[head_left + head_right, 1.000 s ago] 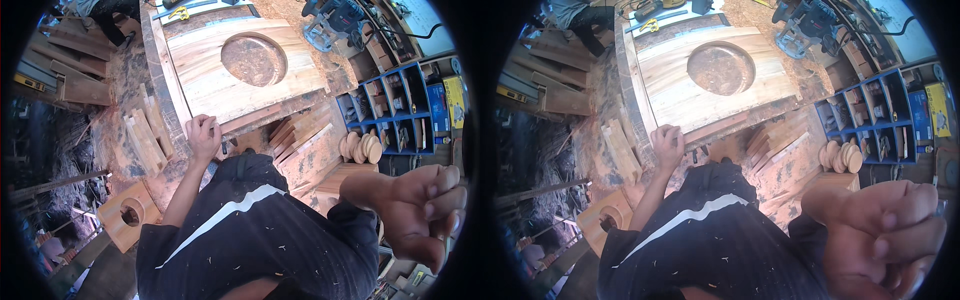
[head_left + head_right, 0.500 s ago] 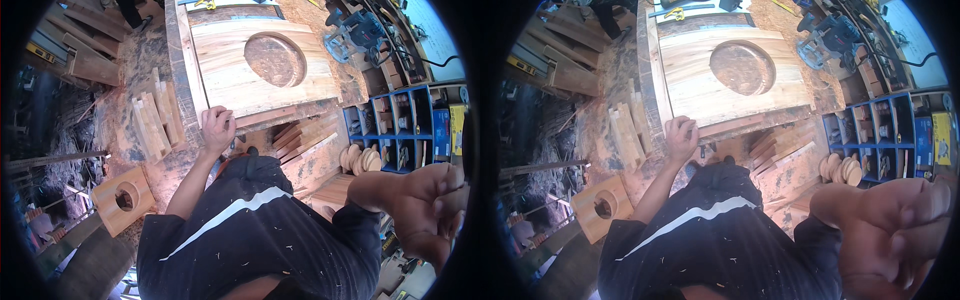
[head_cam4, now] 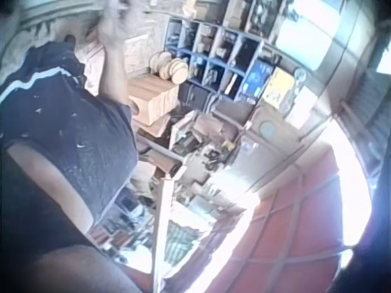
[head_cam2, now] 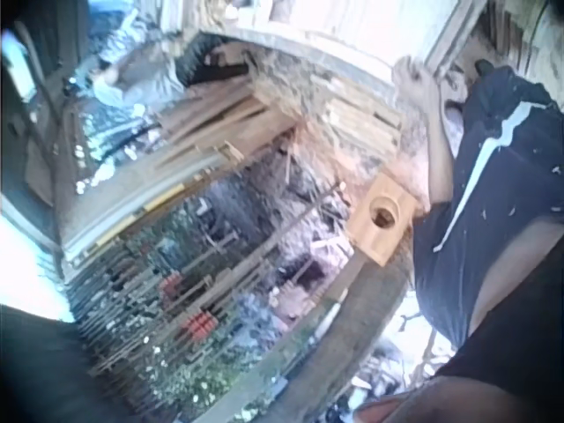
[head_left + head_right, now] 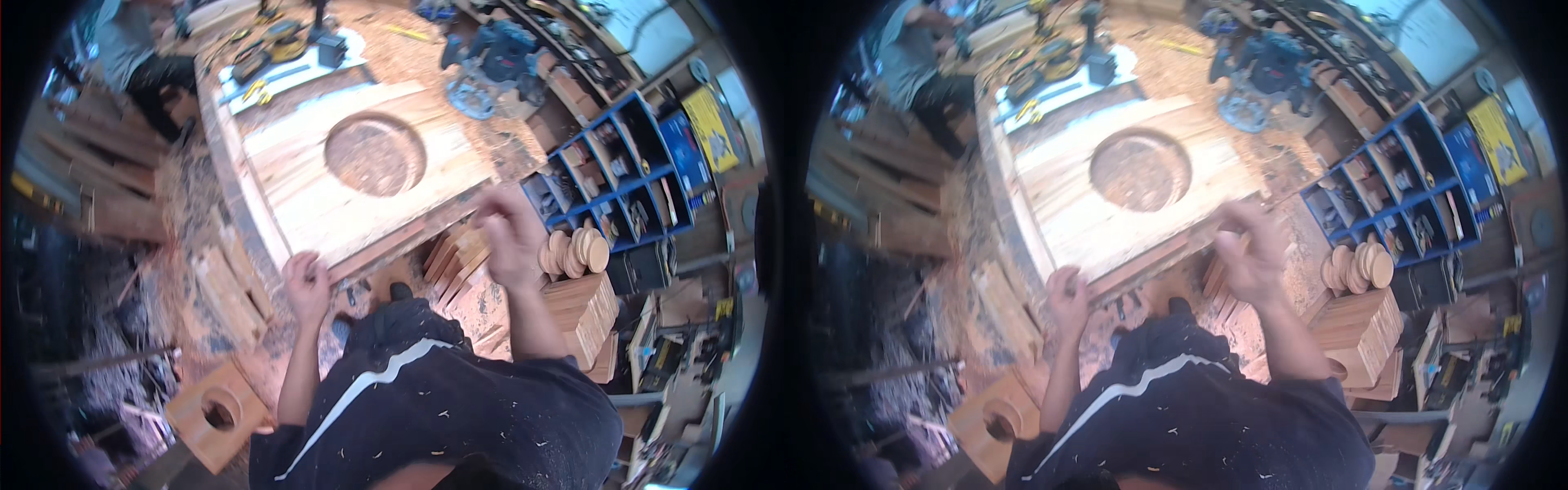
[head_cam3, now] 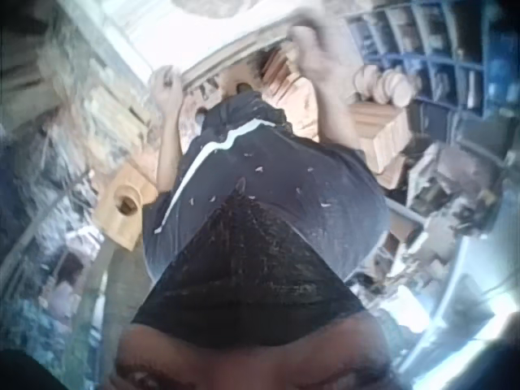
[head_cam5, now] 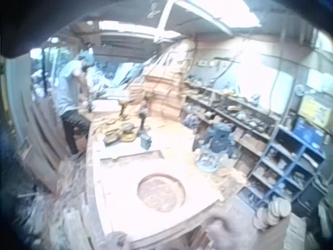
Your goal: Using a router to cut a circular groove into a piece of wood.
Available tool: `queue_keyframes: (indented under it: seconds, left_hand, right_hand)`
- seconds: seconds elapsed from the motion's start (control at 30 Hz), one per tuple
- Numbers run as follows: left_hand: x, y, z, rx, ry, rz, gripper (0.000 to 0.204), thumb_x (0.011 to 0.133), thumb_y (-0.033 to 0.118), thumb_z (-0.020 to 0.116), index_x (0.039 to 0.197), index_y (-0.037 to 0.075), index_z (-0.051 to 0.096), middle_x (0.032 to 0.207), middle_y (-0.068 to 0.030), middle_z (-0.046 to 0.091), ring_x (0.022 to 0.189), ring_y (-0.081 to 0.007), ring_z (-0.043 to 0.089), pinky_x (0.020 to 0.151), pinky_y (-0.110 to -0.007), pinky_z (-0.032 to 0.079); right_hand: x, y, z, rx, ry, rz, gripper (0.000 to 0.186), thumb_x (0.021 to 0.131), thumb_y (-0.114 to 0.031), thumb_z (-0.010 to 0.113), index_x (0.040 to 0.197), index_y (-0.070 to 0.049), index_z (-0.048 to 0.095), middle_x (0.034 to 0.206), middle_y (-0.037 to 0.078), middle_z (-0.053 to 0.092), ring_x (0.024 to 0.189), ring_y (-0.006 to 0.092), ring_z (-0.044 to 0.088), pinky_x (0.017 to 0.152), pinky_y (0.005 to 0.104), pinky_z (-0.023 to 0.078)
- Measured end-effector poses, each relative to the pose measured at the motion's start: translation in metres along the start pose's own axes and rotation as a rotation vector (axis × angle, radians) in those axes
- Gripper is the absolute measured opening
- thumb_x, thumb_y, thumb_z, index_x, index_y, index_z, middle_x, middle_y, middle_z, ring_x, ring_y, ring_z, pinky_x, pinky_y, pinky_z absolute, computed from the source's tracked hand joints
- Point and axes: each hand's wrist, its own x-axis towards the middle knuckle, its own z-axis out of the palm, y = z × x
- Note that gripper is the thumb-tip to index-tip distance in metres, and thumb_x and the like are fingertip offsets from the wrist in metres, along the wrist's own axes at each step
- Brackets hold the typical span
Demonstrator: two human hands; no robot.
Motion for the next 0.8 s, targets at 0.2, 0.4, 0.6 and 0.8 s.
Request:
queue_keyframes:
  seconds: [0.2, 0.4, 0.6, 0.8]
  left_hand:
    - [0.065, 0.047, 0.029, -0.022, -0.011, -0.083, 0.025, 0.095, 0.014, 0.067, 0.115, -0.002, 0.067, 0.109, -0.0085, 0.064, 0.096, -0.0172, 0.059, 0.084, -0.032, 0.05]
    - [0.198, 0.117, 0.177, -0.213, -0.133, 0.041, 0.035, 0.1, 0.022, 0.063, 0.125, -0.003, 0.064, 0.116, -0.0119, 0.066, 0.103, -0.018, 0.061, 0.086, -0.031, 0.049]
    - [0.342, 0.121, 0.385, -0.189, -0.373, -0.213, 0.075, 0.097, 0.048, 0.064, 0.145, -0.006, 0.045, 0.14, -0.0188, 0.054, 0.125, -0.0295, 0.056, 0.101, -0.041, 0.049]
    - [0.426, 0.159, 0.493, -0.295, -0.652, -0.1, 0.062, 0.097, 0.051, 0.066, 0.119, -0.007, 0.063, 0.099, -0.014, 0.068, 0.089, -0.0178, 0.063, 0.079, -0.033, 0.05]
  right_hand:
    - [-0.082, 0.213, -0.07, -0.01, 0.379, 0.711, 0.02, 0.099, -0.015, 0.06, 0.096, 0.002, 0.071, 0.073, 0.005, 0.067, 0.061, 0.0107, 0.062, 0.053, 0.0268, 0.047]
    - [0.033, 0.417, -0.168, -0.11, 0.496, 0.673, 0.026, 0.101, -0.023, 0.059, 0.096, -0.001, 0.071, 0.069, 0.003, 0.065, 0.057, 0.0114, 0.06, 0.051, 0.0261, 0.046]
    - [0.188, 0.547, -0.174, 0.223, 0.5, 0.675, 0.044, 0.097, -0.037, 0.064, 0.121, 0.0, 0.067, 0.096, 0.009, 0.071, 0.09, 0.0172, 0.067, 0.085, 0.0322, 0.051]
    - [0.248, 0.528, -0.184, 0.21, 0.328, 0.562, 0.042, 0.089, -0.035, 0.078, 0.111, -0.003, 0.062, 0.09, 0.004, 0.069, 0.073, 0.0088, 0.063, 0.062, 0.0242, 0.05]
